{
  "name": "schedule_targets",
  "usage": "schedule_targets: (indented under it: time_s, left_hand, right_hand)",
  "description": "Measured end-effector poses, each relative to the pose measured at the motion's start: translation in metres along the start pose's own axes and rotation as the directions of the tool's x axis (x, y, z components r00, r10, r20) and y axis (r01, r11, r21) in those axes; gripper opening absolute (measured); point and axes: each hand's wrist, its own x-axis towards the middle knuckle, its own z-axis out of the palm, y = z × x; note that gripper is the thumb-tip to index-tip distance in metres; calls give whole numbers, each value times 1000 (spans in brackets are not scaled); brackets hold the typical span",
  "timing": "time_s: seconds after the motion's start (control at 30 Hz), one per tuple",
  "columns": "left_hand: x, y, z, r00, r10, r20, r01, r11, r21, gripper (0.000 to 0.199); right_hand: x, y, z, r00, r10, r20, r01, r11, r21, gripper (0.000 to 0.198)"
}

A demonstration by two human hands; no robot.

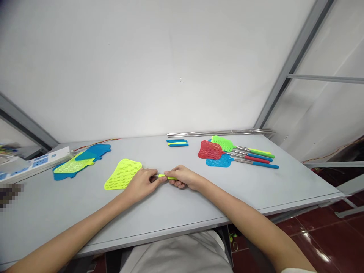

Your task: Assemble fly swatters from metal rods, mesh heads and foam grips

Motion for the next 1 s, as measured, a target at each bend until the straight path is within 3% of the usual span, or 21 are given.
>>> schedule_targets:
  time_s: [1.0]
  left_hand:
    - [2,-8,6,1000,15,-16,-17,994,-110,45]
  right_hand:
    - [2,3,-2,1000,-14,21,15,999,-38,28]
